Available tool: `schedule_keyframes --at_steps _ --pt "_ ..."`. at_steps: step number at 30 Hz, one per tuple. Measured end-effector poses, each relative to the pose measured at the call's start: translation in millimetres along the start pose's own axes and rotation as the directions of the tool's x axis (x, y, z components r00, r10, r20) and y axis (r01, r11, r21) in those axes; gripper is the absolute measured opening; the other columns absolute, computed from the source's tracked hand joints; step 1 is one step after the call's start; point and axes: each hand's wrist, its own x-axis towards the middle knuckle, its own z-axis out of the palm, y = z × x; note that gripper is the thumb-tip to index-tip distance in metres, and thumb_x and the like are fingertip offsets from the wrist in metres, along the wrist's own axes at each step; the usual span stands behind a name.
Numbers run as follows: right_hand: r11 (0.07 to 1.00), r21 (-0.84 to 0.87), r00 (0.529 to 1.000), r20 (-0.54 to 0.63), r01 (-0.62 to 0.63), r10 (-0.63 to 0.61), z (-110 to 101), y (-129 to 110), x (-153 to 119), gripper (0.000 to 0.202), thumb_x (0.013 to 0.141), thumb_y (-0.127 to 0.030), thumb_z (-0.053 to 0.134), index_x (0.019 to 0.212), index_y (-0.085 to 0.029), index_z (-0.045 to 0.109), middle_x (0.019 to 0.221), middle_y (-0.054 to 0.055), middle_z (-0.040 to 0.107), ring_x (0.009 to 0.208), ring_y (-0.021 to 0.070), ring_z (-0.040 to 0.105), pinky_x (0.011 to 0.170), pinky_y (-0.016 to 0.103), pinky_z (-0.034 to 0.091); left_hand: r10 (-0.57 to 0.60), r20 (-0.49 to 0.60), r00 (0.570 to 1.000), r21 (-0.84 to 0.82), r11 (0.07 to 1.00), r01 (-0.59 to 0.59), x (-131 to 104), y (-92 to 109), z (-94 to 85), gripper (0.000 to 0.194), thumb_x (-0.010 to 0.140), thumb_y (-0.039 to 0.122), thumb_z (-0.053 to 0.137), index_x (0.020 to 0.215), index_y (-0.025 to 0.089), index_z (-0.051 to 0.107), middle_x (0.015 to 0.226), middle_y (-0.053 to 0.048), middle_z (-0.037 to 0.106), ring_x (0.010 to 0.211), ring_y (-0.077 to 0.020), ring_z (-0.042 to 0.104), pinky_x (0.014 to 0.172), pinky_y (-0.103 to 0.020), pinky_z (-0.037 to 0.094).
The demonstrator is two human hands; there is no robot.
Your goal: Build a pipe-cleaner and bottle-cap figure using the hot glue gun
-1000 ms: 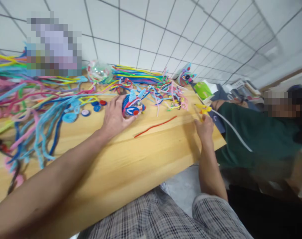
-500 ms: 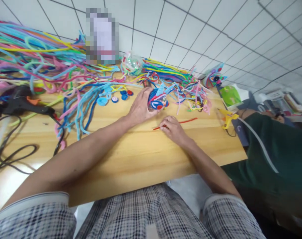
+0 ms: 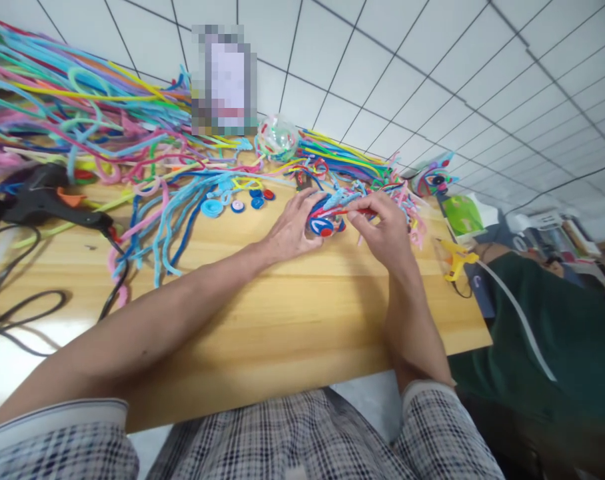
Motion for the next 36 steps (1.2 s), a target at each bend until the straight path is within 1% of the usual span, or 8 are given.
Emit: schedule_keyframes --at_steps 4,9,14,21,24,29,32,36 --pt "0.997 -0.056 0.998 0.043 0.048 -0.046 5 2 3 0.008 0.096 -0.027 0.070 0.091 -0.026 0.076 0.087 0.002 0.073 0.083 0.0214 0.065 0.076 0.037 0.051 0.010 -0.015 1.000 0.015 1.000 -0.009 0 1 1.4 0.089 0.081 0.030 0.079 0.158 0.022 0.036 0.163 -0.022 0.044 0.159 -0.0372 0.041 0.131 -0.061 0.039" --pt "0.993 -0.095 0.997 0.048 0.071 -0.066 8 7 0 0.008 0.096 -0.028 0.071 0.090 -0.027 0.075 0.089 0.003 0.075 0.087 0.0237 0.067 0.082 0.040 0.051 -0.005 -0.001 1.000 0.003 1.000 0.005 0 3 0.3 0.089 0.082 0.030 0.080 0.159 0.025 0.036 0.165 -0.020 0.044 0.160 -0.0379 0.039 0.131 -0.062 0.037" --pt "0.986 -0.129 0.994 0.033 0.107 -0.104 15 9 -1 0.010 0.097 -0.026 0.070 0.089 -0.026 0.076 0.088 0.004 0.076 0.087 0.0239 0.067 0.082 0.041 0.049 -0.003 -0.002 1.000 -0.017 1.000 0.003 0 3 -0.1 0.089 0.083 0.036 0.082 0.159 0.025 0.037 0.165 -0.020 0.044 0.161 -0.0379 0.039 0.132 -0.062 0.036" --pt "0.981 -0.164 0.994 0.044 0.104 -0.098 19 10 -2 0.010 0.096 -0.023 0.069 0.089 -0.026 0.075 0.088 0.003 0.076 0.086 0.0231 0.066 0.083 0.040 0.047 0.000 0.020 1.000 -0.034 0.999 0.000 -1 -1 -0.4 0.102 0.078 0.053 0.089 0.161 0.025 0.037 0.166 -0.022 0.042 0.160 -0.0406 0.038 0.132 -0.064 0.034" --pt "0.981 -0.164 0.994 0.040 0.104 -0.099 19 10 -2 0.010 0.096 -0.023 0.069 0.089 -0.026 0.075 0.088 0.003 0.076 0.085 0.0230 0.066 0.083 0.040 0.047 0.005 0.018 1.000 -0.052 0.999 -0.004 -2 1 -3.5 0.093 0.087 0.061 0.080 0.161 0.024 0.038 0.166 -0.022 0.042 0.161 -0.0395 0.038 0.133 -0.064 0.033" --pt "0.983 -0.169 0.997 0.038 0.076 -0.070 20 11 -3 0.007 0.094 -0.024 0.071 0.089 -0.027 0.075 0.088 0.003 0.075 0.086 0.0237 0.065 0.083 0.041 0.046 -0.020 0.072 0.997 -0.084 0.996 0.026 -2 7 -13.0 0.065 0.108 0.062 0.048 0.161 0.025 0.041 0.168 -0.019 0.043 0.163 -0.0343 0.035 0.134 -0.062 0.032" --pt "0.982 -0.176 0.997 0.043 0.067 -0.061 21 10 -3 0.006 0.094 -0.025 0.071 0.090 -0.027 0.075 0.089 0.003 0.075 0.086 0.0239 0.065 0.084 0.042 0.047 -0.056 0.076 0.995 -0.084 0.994 0.063 -1 10 -16.3 0.059 0.112 0.060 0.038 0.160 0.026 0.044 0.167 -0.017 0.045 0.162 -0.0320 0.036 0.134 -0.061 0.031" --pt "0.983 -0.169 0.997 0.038 0.073 -0.067 22 8 -3 0.009 0.095 -0.024 0.070 0.088 -0.027 0.075 0.088 0.003 0.075 0.085 0.0235 0.065 0.082 0.041 0.047 -0.060 0.064 0.996 -0.077 0.995 0.065 0 11 -16.6 0.059 0.112 0.061 0.035 0.158 0.026 0.047 0.164 -0.017 0.048 0.160 -0.0301 0.039 0.134 -0.058 0.032"
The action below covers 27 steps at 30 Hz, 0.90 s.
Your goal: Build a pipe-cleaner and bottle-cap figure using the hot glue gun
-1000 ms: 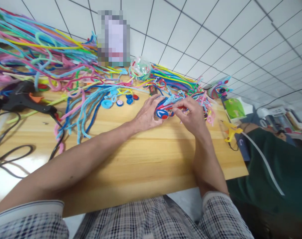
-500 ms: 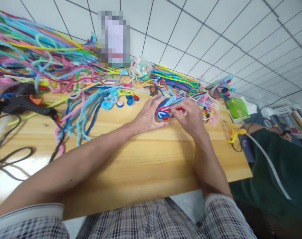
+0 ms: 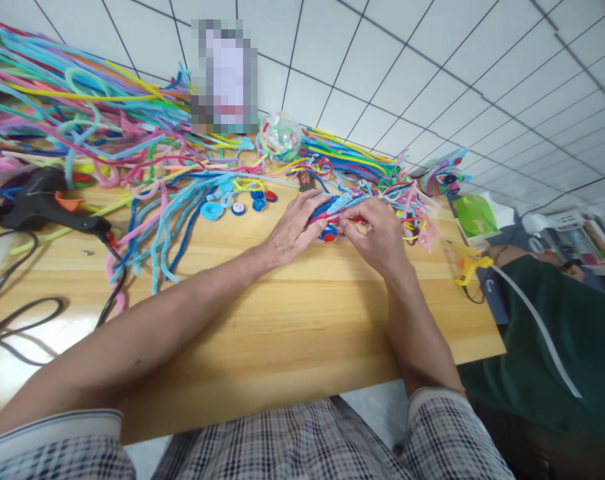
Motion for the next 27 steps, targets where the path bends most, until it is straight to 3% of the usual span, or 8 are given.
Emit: schedule_keyframes --at_steps 10,17,27 --pt "1.000 0.003 0.999 -0.032 0.006 -0.006 3.3 -0.9 -1.4 0.008 0.093 -0.024 0.071 0.087 -0.027 0.074 0.087 0.002 0.075 0.085 0.0233 0.066 0.082 0.041 0.047 0.037 -0.031 0.999 -0.011 0.999 -0.037 2.8 -3.5 2.7 0.058 0.110 0.062 0.041 0.152 0.023 0.051 0.160 -0.017 0.053 0.154 -0.0308 0.047 0.131 -0.056 0.036" --pt "0.996 0.092 0.998 -0.054 -0.004 0.010 0.1 -2.7 0.9 0.005 0.092 -0.023 0.069 0.091 -0.026 0.072 0.089 0.003 0.075 0.082 0.0221 0.066 0.078 0.038 0.053 0.034 -0.059 0.998 -0.020 0.999 -0.035 3.6 -4.7 2.7 0.055 0.109 0.060 0.042 0.150 0.024 0.052 0.157 -0.016 0.055 0.152 -0.0308 0.048 0.131 -0.056 0.038" --pt "0.998 0.060 0.998 -0.065 -0.005 0.009 6.5 0.6 0.0 0.011 0.092 -0.021 0.067 0.086 -0.028 0.072 0.088 0.003 0.075 0.086 0.0239 0.068 0.084 0.041 0.054 0.031 -0.048 0.998 -0.013 0.999 -0.031 3.5 -4.5 2.0 0.052 0.109 0.057 0.043 0.150 0.025 0.052 0.157 -0.015 0.055 0.152 -0.0314 0.048 0.131 -0.056 0.038"
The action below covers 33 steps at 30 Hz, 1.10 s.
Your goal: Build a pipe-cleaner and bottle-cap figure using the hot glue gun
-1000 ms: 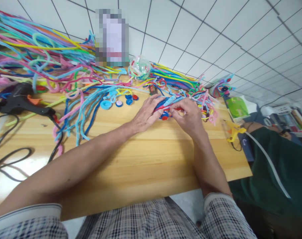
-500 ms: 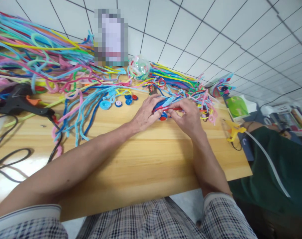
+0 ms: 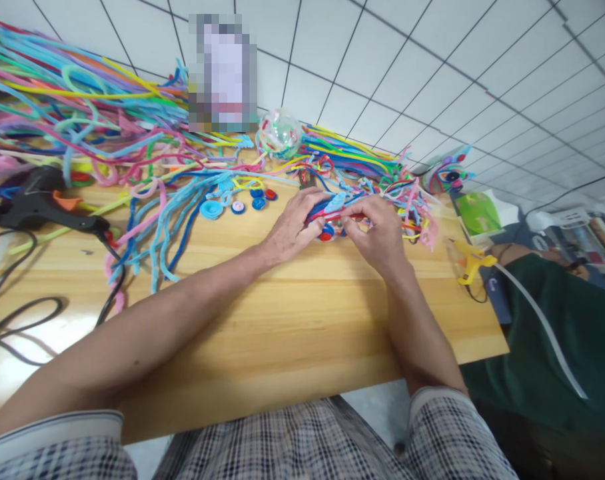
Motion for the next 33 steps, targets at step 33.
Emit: schedule_keyframes --at_steps 33 --pt "0.999 -0.044 0.995 -0.095 0.018 -0.022 11 -9 -6 0.015 0.095 -0.014 0.064 0.089 -0.026 0.072 0.090 0.003 0.076 0.085 0.0214 0.070 0.077 0.037 0.056 0.012 -0.034 0.999 -0.015 1.000 -0.013 0 -4 1.3 0.055 0.110 0.064 0.038 0.148 0.026 0.052 0.153 -0.014 0.058 0.148 -0.0306 0.052 0.128 -0.054 0.041"
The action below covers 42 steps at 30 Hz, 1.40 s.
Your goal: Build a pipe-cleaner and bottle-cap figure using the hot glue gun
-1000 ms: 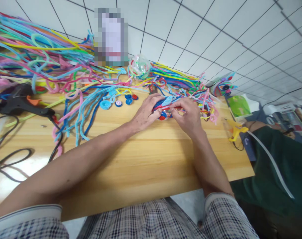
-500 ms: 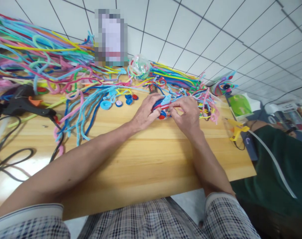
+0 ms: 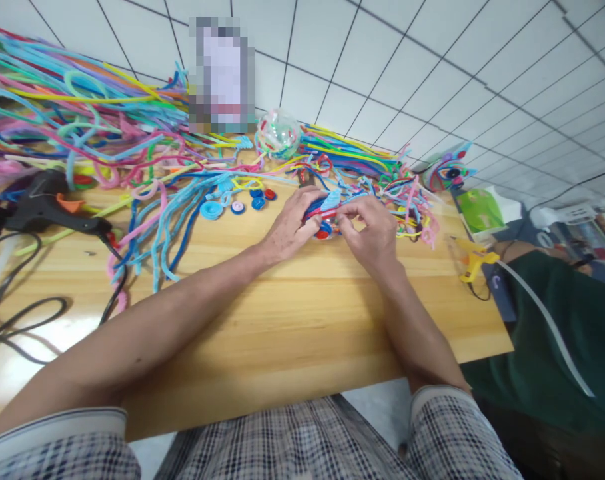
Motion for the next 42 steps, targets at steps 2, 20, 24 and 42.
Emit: schedule_keyframes --at_steps 2,20,24,42 --pt "1.000 0.008 1.000 -0.006 0.000 0.000 1 0 0 0.014 0.096 -0.015 0.064 0.089 -0.025 0.072 0.089 0.003 0.076 0.085 0.0209 0.070 0.078 0.036 0.056 0.006 -0.004 1.000 0.000 1.000 -0.006 0 -1 0.1 0.056 0.110 0.064 0.038 0.148 0.025 0.052 0.153 -0.015 0.058 0.148 -0.0308 0.052 0.128 -0.054 0.041" --pt "0.980 -0.158 0.987 -0.080 0.124 -0.138 19 -11 -13 0.018 0.105 -0.020 0.060 0.115 -0.024 0.074 0.119 0.011 0.080 0.111 0.0256 0.075 0.103 0.044 0.058 0.007 -0.058 0.998 -0.049 0.999 -0.010 1 -7 2.8 0.054 0.111 0.060 0.041 0.146 0.021 0.053 0.150 -0.016 0.061 0.143 -0.0290 0.055 0.125 -0.049 0.043" --pt "0.979 -0.178 0.990 -0.080 0.098 -0.113 26 -11 -19 0.022 0.104 -0.020 0.059 0.120 -0.024 0.074 0.125 0.012 0.079 0.116 0.0275 0.073 0.108 0.049 0.056 -0.022 -0.076 0.997 -0.073 0.997 0.016 2 -9 4.2 0.055 0.110 0.062 0.042 0.146 0.021 0.053 0.150 -0.016 0.061 0.142 -0.0288 0.056 0.124 -0.048 0.044" --pt "0.978 -0.144 0.987 -0.025 0.152 -0.157 30 -1 -34 0.054 0.102 -0.011 0.047 0.151 -0.029 0.064 0.140 0.013 0.071 0.134 0.0288 0.067 0.113 0.048 0.057 -0.071 -0.051 0.996 -0.154 0.986 0.063 2 -6 1.4 0.051 0.111 0.055 0.039 0.146 0.021 0.053 0.152 -0.016 0.060 0.144 -0.0285 0.054 0.127 -0.049 0.041"
